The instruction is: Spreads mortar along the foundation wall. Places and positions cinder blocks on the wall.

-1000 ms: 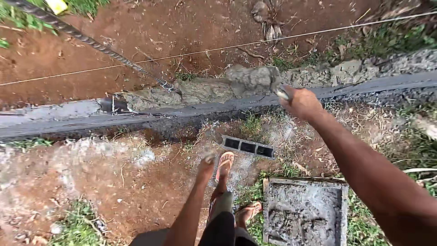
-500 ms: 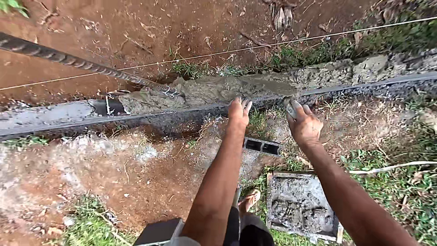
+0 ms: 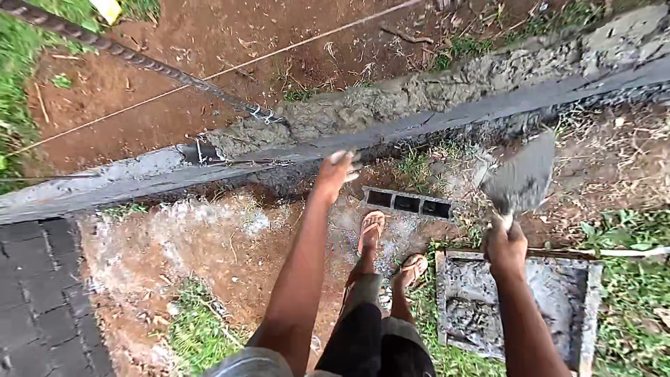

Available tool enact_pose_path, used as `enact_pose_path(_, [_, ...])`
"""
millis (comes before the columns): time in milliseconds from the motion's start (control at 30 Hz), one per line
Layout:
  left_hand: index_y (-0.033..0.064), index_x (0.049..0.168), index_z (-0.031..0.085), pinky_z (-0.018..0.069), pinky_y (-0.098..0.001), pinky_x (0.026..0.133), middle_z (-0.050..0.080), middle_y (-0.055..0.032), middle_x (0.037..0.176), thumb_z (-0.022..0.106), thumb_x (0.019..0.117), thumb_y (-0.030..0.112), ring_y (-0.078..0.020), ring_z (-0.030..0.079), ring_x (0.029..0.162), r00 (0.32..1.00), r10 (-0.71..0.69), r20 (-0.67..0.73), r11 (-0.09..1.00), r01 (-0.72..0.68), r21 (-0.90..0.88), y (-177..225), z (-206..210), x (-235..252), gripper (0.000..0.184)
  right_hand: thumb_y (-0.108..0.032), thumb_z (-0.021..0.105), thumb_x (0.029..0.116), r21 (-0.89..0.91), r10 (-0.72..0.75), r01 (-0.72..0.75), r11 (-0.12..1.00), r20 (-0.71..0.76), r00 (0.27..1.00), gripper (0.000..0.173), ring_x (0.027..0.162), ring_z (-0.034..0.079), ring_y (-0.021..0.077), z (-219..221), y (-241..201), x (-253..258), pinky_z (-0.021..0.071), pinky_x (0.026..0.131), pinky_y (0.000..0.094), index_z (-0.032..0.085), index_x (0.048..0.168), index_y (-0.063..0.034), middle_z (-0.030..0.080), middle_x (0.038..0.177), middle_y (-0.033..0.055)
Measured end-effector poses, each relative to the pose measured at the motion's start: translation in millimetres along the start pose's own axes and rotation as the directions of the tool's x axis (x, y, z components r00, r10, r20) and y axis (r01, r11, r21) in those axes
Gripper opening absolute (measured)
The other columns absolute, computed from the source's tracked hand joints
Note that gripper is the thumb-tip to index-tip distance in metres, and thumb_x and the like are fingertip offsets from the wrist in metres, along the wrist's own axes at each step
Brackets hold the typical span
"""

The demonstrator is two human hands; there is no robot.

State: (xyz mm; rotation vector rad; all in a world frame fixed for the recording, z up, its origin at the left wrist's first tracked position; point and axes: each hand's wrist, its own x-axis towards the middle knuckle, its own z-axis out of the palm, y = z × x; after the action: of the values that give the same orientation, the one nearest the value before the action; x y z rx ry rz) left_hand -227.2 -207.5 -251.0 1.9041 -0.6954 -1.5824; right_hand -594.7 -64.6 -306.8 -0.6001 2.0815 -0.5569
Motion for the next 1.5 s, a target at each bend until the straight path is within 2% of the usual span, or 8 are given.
enact_pose_path(167, [0.0002,0.143,0.053,0.0571,-0.0496,0.097,0.06,-0.023,0.136,0.052,0.1085,0.019,-0.0325,0.067,0.114,0.976,-0.184,-0.119,0.932,0.211,0.296,-136,-15,-30,0.039,-0.039,0.048,0.1093,0.084,0.562,-0.558,0.826,-0.032,0.827,0.042,0.055,0.049,0.0084,-51,216,1,0.0473,0.053,0.0291,0.055,0.125,-0.0006,0.054,0.079,0.0021])
enact_pose_path(367, [-0.0039,0.141,0.053,0.0567,-0.0481,0.096,0.059,-0.0266,0.135,0.053,0.1086,0.022,-0.0331,0.068,0.111,0.938,-0.312,-0.15,0.749,0.34,0.568,-263,44,-26,0.041,-0.036,0.05,0.1081,0.234,0.795,-0.769,0.595,-0.028,0.607,0.032,0.055,0.047,0.0106,-64,427,1,0.047,0.054,0.0295,0.057,0.112,-0.0046,0.049,0.074,0.001])
enact_pose_path(433, [-0.0036,0.127,0.063,0.055,-0.0532,0.097,0.066,-0.0255,0.122,0.061,0.1046,0.03,-0.0348,0.068,0.108,0.942,-0.265,-0.204,0.639,0.33,0.695,-292,65,-12,0.041,-0.034,0.049,0.1093,0.058,0.79,-0.788,0.612,-0.005,0.613,0.04,0.079,0.063,0.0211,-62,462,0,0.0572,0.073,0.0391,0.055,0.127,0.0012,0.061,0.097,0.0133])
enact_pose_path(533, [0.0001,0.13,0.062,0.0487,-0.0622,0.101,0.065,-0.0266,0.124,0.071,0.0963,0.025,-0.0408,0.063,0.117,0.97,-0.139,-0.201,0.549,0.244,0.799,-311,82,8,0.043,-0.033,0.054,0.1071,-0.421,0.634,-0.558,0.716,0.056,0.771,0.062,0.141,0.044,0.0489,-70,442,2,0.0343,0.117,0.0637,0.04,0.152,0.0077,0.046,0.149,0.0365])
enact_pose_path(667, [0.001,0.149,0.047,0.046,-0.0591,0.108,0.059,-0.0274,0.137,0.068,0.0986,0.037,-0.04,0.058,0.129,0.966,-0.022,-0.259,0.631,0.214,0.746,-304,83,51,0.065,-0.038,0.05,0.1089,-0.398,0.226,-0.165,0.902,0.112,0.968,0.057,0.133,0.054,0.0477,-37,340,38,0.0401,0.112,0.0637,0.047,0.15,0.0023,0.056,0.143,0.031])
enact_pose_path(867, [-0.0034,0.129,0.063,0.0434,-0.0651,0.106,0.06,-0.03,0.132,0.064,0.1,0.045,-0.0444,0.056,0.127,0.972,-0.18,-0.149,0.57,0.227,0.79,-306,85,140,0.056,-0.064,0.052,0.1002,-0.244,0.078,-0.01,0.97,0.271,0.959,0.07,0.123,0.061,0.0453,71,206,158,0.0443,0.103,0.0692,0.057,0.146,-0.0108,0.063,0.133,0.027])
enact_pose_path(1033, [-0.0079,0.132,0.058,0.0473,-0.0588,0.105,0.061,-0.0308,0.131,0.069,0.098,0.031,-0.0427,0.059,0.125,0.968,-0.207,-0.142,0.567,0.237,0.789,-304,96,144,0.053,-0.032,0.068,0.0984,-0.57,0.101,0.016,0.821,0.173,0.98,0.051,0.119,0.056,0.0618,116,172,187,0.0407,0.096,0.0801,0.061,0.124,0.0112,0.06,0.122,0.0423])
enact_pose_path(1500, [-0.0006,0.117,0.069,0.0519,-0.0579,0.098,0.07,-0.0228,0.115,0.063,0.0998,0.031,-0.0377,0.067,0.112,0.936,-0.293,-0.194,0.695,0.348,0.629,-186,-55,-183,0.037,-0.025,0.071,0.0957,-0.709,0.053,0.19,0.679,0.305,0.951,0.035,0.108,0.065,0.0537,-8,51,-101,0.0476,0.094,0.0723,0.07,0.112,0.0056,0.069,0.109,0.0338])
